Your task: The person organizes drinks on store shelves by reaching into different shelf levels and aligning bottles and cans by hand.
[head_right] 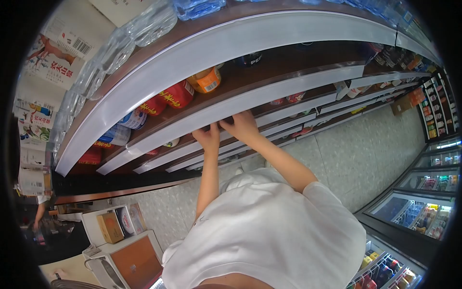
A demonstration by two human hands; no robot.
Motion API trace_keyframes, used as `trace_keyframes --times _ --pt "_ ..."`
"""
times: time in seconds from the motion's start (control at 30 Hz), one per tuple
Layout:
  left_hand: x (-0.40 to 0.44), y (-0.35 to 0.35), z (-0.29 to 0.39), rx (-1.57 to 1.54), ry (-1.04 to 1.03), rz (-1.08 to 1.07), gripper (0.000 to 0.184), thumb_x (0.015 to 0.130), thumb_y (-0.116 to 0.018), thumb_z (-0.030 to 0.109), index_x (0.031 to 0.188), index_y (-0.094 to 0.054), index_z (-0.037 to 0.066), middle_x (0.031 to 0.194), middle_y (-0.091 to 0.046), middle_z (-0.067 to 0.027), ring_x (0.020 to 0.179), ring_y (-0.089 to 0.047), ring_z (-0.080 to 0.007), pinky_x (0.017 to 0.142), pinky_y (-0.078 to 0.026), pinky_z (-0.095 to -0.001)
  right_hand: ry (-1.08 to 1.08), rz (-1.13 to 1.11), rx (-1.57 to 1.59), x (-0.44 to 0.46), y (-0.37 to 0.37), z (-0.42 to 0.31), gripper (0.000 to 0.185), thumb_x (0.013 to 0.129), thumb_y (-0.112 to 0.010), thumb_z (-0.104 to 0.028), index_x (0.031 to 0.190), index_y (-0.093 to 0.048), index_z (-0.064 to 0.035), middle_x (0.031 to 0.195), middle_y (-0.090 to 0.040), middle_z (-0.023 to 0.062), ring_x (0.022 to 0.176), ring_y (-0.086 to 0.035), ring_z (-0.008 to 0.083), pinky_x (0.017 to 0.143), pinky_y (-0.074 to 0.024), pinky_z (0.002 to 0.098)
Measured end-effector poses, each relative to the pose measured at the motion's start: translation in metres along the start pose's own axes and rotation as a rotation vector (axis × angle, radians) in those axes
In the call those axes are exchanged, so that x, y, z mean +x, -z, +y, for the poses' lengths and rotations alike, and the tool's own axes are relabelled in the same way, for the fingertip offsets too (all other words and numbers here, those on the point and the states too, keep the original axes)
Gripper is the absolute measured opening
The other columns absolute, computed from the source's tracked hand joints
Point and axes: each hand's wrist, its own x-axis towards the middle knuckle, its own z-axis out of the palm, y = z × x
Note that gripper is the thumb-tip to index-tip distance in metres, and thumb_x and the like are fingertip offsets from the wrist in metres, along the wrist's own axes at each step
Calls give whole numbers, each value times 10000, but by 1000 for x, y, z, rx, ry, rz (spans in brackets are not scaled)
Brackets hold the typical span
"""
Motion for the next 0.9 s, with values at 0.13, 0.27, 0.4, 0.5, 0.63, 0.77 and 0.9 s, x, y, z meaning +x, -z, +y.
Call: trace_keyframes --times 0.13,0.27,0.4,0.5,0.63,0.77,0.9 --pt "-3 5 -6 113 28 -27 268 727 -625 70 966 -551 -26 963 -565 -191 885 -539 -335 802 -405 -392 3 142 -47 -11 26 9 269 692 -667 -167 914 -594 -35 863 -598 141 795 -574 326 698 -456 401" --pt "-6 -2 10 361 -139 2 339 746 -613 68 1054 -523 -39 1101 -470 -245 1028 -439 -383 889 -332 -442 -177 206 57 -12 56 20 175 719 -627 -69 882 -574 -30 805 -573 115 689 -582 250 601 -463 329" --pt "-6 -23 44 288 -297 -79 358 746 -597 64 1079 -508 -35 1147 -426 -255 1050 -399 -400 875 -320 -460 -195 420 1 -11 68 38 143 724 -613 -22 854 -555 -16 748 -543 101 621 -545 222 565 -438 307" --pt "-8 -31 43 138 -203 -189 312 754 -588 58 1045 -522 -33 1089 -475 -234 1002 -438 -377 860 -339 -431 -153 488 -34 -9 75 44 135 725 -613 -18 843 -547 -16 724 -525 96 598 -519 218 554 -423 304" --pt "-1 -34 45 -110 74 -317 210 778 -566 38 973 -552 -38 958 -556 -185 909 -515 -307 835 -375 -377 -158 512 -63 -8 81 39 135 720 -612 -3 825 -527 -8 727 -506 92 601 -509 210 558 -419 297" --pt "4 -39 47 -139 79 -337 187 791 -551 24 963 -556 -49 918 -576 -169 873 -538 -267 820 -391 -361 -122 592 -109 -11 79 47 165 710 -606 26 827 -493 3 779 -479 96 606 -500 191 562 -417 278" --pt "-3 -47 36 -188 228 -406 177 786 -554 11 949 -564 -59 919 -584 -167 883 -543 -250 820 -398 -334 -145 617 -113 -10 80 49 203 717 -601 30 874 -474 12 921 -457 120 607 -502 163 566 -428 250"
